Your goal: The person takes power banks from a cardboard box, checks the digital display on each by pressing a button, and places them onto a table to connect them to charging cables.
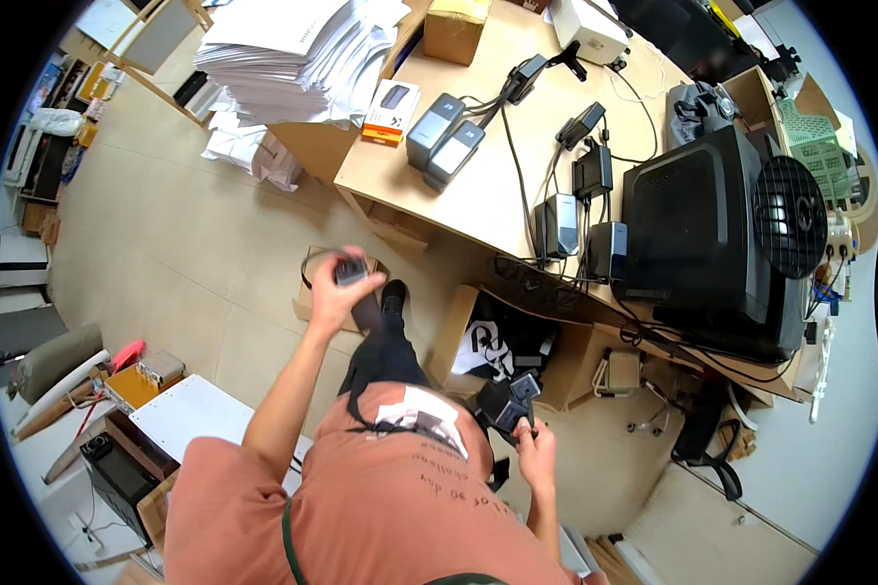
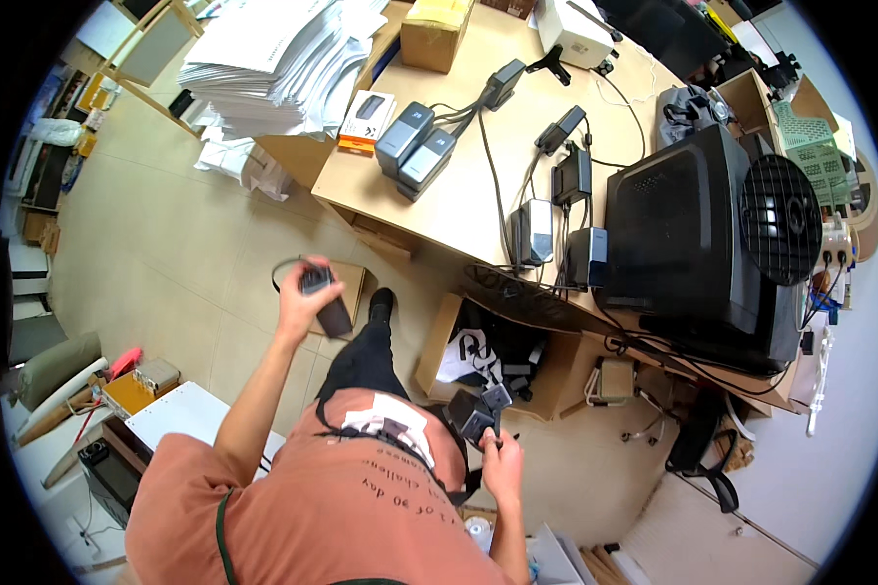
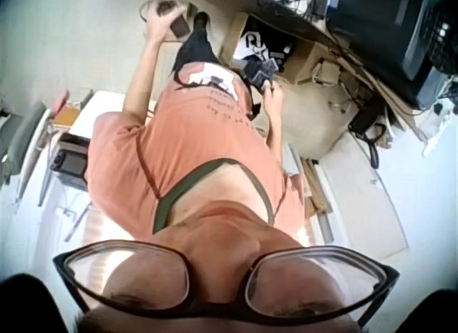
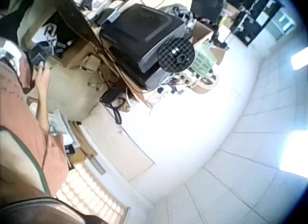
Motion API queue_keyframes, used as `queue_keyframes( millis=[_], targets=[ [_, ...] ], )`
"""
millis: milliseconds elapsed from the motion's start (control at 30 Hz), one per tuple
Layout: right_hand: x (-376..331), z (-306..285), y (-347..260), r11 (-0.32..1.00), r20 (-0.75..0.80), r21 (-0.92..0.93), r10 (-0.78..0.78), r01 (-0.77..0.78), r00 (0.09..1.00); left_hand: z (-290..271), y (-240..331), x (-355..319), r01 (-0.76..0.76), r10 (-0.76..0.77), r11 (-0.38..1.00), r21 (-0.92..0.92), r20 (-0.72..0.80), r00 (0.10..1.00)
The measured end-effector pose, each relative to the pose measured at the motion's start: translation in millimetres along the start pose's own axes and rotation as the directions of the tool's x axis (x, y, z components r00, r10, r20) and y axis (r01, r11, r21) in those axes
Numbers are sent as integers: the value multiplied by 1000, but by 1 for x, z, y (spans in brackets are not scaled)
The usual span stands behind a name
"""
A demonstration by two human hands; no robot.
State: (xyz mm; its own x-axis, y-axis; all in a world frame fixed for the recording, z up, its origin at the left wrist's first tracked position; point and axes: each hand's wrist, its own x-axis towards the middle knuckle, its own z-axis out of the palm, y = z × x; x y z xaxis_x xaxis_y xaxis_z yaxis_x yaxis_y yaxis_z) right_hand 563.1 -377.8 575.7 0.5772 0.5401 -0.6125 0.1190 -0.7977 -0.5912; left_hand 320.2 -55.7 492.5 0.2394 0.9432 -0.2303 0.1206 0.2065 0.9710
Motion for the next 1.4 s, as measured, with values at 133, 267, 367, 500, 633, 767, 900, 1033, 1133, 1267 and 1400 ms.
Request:
queue_keyframes(
  millis=[133,267,367,500,633,767,900,1033,1133,1267,1400],
  targets=[
    [-2,-2,-63,963,28,248,99,-103,995,8,24,91,-298,369,883,363,-143,918],
    [8,-1,-128,957,54,277,74,-86,996,11,35,164,-379,467,827,415,-131,875],
    [13,1,-175,974,33,227,21,-28,999,19,27,200,-470,538,788,398,-74,840],
    [37,-4,-233,968,64,248,-42,25,997,13,12,222,-480,542,751,453,-10,840],
    [69,-8,-271,972,31,196,-136,127,990,19,8,230,-450,479,783,430,46,877],
    [105,-16,-300,979,80,137,-163,151,983,18,6,230,-362,373,825,433,64,926],
    [137,-16,-312,986,79,39,-163,161,983,12,-15,198,-223,292,861,457,-86,953],
    [166,-23,-310,984,104,-20,-173,176,979,5,-36,131,187,-227,918,351,75,971],
    [188,-30,-317,986,147,-42,-154,161,977,32,-12,106,220,-316,939,263,418,852],
    [213,-40,-323,975,223,11,-217,220,950,94,19,122,-27,-158,950,311,554,818],
    [229,-52,-330,963,317,63,-269,263,910,154,33,142,-373,170,879,298,535,828]
  ],
)
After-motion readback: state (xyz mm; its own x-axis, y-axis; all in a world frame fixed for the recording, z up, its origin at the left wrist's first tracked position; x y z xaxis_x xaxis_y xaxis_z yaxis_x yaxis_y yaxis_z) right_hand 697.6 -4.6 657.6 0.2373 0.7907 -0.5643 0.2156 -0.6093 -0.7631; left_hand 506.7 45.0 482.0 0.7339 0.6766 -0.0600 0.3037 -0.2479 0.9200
